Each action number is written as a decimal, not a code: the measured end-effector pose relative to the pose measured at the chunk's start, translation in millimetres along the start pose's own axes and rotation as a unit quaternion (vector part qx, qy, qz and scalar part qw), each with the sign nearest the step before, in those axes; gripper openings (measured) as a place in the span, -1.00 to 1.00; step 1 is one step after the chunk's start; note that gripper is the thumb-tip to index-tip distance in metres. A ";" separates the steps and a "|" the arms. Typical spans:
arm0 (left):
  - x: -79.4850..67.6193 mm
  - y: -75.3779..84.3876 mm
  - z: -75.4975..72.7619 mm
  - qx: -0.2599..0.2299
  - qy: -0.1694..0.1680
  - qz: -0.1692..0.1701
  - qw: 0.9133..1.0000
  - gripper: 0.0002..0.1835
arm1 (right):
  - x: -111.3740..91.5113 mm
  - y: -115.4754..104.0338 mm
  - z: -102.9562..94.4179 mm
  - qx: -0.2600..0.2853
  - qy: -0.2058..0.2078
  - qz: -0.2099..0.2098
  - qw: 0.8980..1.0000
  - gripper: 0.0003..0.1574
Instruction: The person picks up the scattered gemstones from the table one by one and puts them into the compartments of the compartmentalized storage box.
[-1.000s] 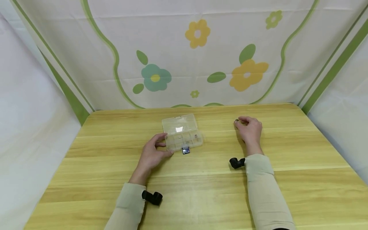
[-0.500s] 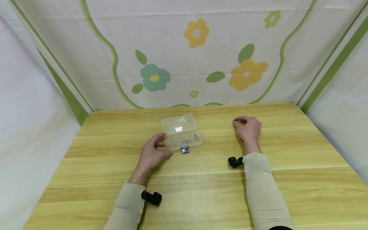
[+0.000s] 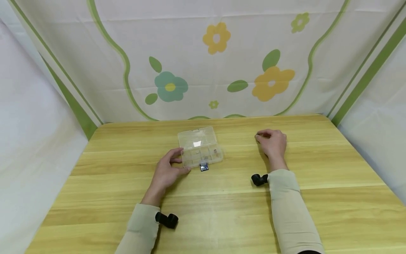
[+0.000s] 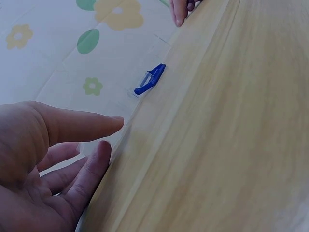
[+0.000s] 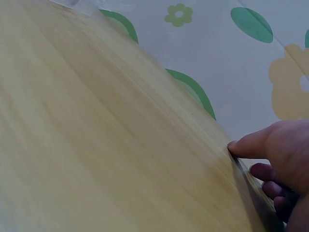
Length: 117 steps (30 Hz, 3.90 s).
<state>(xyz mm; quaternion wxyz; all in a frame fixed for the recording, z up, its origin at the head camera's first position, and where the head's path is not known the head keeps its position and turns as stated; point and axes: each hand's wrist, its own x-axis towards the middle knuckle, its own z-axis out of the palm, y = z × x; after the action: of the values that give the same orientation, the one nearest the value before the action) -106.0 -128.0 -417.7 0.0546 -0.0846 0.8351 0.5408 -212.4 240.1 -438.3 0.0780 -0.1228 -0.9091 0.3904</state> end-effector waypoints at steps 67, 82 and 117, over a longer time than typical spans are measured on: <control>-0.3 3.9 -4.5 -0.002 -0.013 0.013 1.000 -0.17 | -40.1 -81.3 41.5 0.108 -0.133 -0.085 0.982 -0.74; -0.2 3.7 -4.0 -0.002 -0.010 0.009 1.000 -0.17 | -66.1 -105.2 69.3 0.102 -0.152 -0.165 0.969 -0.85; 0.2 2.2 -3.7 0.009 -0.007 0.012 1.000 -0.20 | -97.1 -134.7 95.7 0.030 -0.168 -0.271 0.947 -0.87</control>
<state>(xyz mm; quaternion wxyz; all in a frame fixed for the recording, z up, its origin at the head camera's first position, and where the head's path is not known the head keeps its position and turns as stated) -106.6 -130.5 -414.3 0.0550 -0.0703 0.8402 0.5348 -164.0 56.8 -409.9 0.0308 0.1980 -0.8959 0.3965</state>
